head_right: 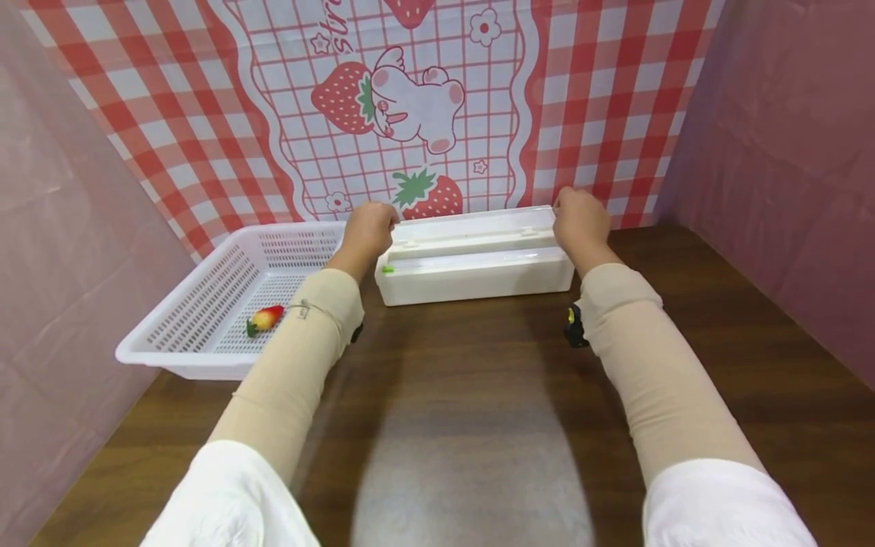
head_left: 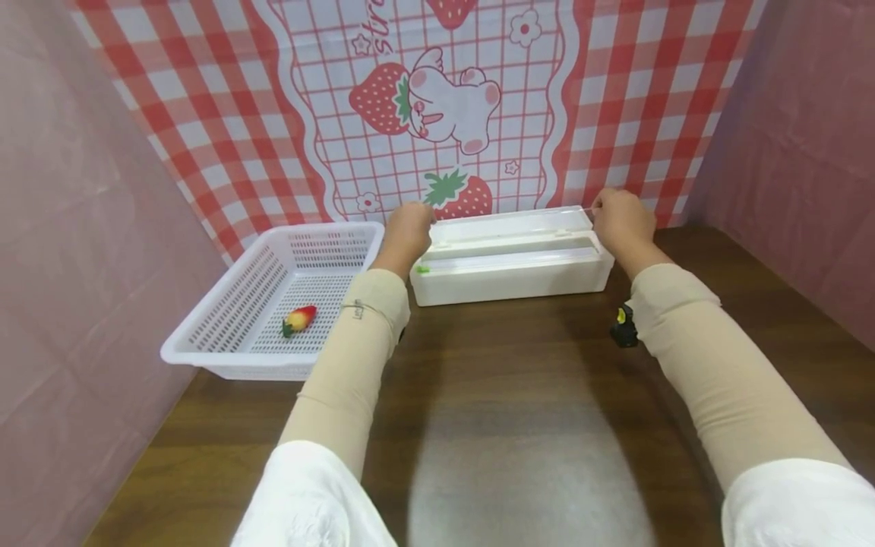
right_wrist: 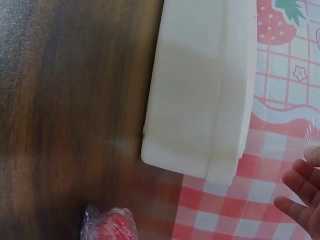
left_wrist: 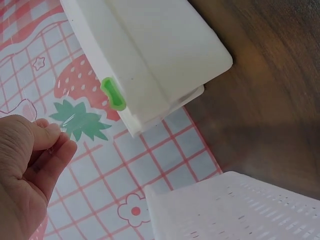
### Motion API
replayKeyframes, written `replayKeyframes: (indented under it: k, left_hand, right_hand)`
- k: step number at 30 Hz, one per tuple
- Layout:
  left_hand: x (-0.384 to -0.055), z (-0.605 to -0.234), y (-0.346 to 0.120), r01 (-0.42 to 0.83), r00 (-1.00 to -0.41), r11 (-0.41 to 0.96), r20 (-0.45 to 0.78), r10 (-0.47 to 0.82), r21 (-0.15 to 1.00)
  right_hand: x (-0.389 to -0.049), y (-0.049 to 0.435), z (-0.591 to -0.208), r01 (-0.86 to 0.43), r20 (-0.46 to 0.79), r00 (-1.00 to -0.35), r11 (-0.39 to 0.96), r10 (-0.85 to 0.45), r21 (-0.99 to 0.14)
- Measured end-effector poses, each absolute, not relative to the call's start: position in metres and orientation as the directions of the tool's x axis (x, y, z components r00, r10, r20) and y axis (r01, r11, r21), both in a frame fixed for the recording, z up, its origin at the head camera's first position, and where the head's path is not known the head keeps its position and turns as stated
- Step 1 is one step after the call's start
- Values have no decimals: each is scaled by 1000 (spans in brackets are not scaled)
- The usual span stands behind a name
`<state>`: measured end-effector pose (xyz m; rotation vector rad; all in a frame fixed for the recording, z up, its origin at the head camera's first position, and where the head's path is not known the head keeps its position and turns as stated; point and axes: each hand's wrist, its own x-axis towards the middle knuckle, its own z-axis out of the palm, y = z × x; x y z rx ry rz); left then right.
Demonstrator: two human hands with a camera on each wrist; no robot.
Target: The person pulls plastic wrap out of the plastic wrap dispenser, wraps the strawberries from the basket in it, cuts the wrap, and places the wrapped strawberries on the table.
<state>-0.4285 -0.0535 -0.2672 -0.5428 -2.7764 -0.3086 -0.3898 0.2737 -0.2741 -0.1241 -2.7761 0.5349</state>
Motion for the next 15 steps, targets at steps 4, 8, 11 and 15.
replayKeyframes:
  k: [4,8,11,15]
  left_hand:
    - [-427,-262,-54,400,-883,907,322,341,135]
    - [-425,-259,-54,391,-882,913,329,337,113]
    - [-425,-257,-54,382,-883,918,334,330,103]
    - [-425,-254,-52,368,-887,926,330,322,86]
  right_hand:
    - [-389,275,-271,17,309,-941,930,140,-368]
    - [-389,274,-269,5,336,-932,933,135,-360]
    - [-388,274,-267,7,341,-930,934,138,-357]
    - [-386,274,-263,19,332,-932,934,146,-358]
